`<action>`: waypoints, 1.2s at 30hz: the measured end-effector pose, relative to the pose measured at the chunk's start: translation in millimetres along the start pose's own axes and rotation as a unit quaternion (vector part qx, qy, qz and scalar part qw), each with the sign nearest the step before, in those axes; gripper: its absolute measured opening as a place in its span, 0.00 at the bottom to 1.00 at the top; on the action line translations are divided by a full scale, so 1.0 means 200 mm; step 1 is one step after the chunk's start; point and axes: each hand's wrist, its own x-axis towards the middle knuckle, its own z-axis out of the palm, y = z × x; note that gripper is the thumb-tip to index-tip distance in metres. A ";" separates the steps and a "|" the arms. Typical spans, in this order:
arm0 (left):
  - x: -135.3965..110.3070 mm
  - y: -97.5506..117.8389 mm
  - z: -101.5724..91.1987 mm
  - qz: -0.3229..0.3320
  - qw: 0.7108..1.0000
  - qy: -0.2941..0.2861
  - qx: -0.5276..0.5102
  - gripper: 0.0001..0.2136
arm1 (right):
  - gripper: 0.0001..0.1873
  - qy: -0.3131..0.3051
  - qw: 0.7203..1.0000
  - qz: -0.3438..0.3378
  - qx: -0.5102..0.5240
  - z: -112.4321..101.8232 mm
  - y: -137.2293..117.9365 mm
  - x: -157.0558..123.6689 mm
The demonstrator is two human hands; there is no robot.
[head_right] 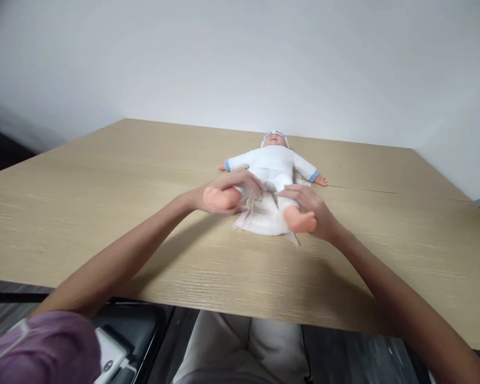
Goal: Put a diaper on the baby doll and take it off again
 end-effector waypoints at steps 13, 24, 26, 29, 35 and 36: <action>-0.36 -0.18 0.14 -0.028 0.991 -0.113 0.066 0.29 | 0.25 -0.090 0.988 -0.084 -0.097 0.04 0.13 -0.21; -0.34 -0.08 0.11 -0.098 0.990 -0.092 0.049 0.24 | 0.24 -0.134 0.989 0.064 -0.002 0.00 -0.03 -0.14; -0.31 -0.03 0.13 -0.139 0.984 -0.077 0.079 0.20 | 0.32 -0.119 0.987 0.056 -0.089 0.06 -0.10 -0.15; -0.28 0.02 0.21 -0.171 0.974 -0.058 0.136 0.29 | 0.33 -0.078 0.978 0.037 -0.188 0.18 -0.16 -0.17; -0.23 -0.01 0.33 -0.195 0.952 -0.028 0.234 0.12 | 0.20 -0.045 0.979 0.059 -0.190 0.20 -0.12 -0.13; -0.21 -0.02 0.31 -0.195 0.957 -0.010 0.214 0.10 | 0.18 -0.040 0.984 0.065 -0.162 0.18 -0.09 -0.10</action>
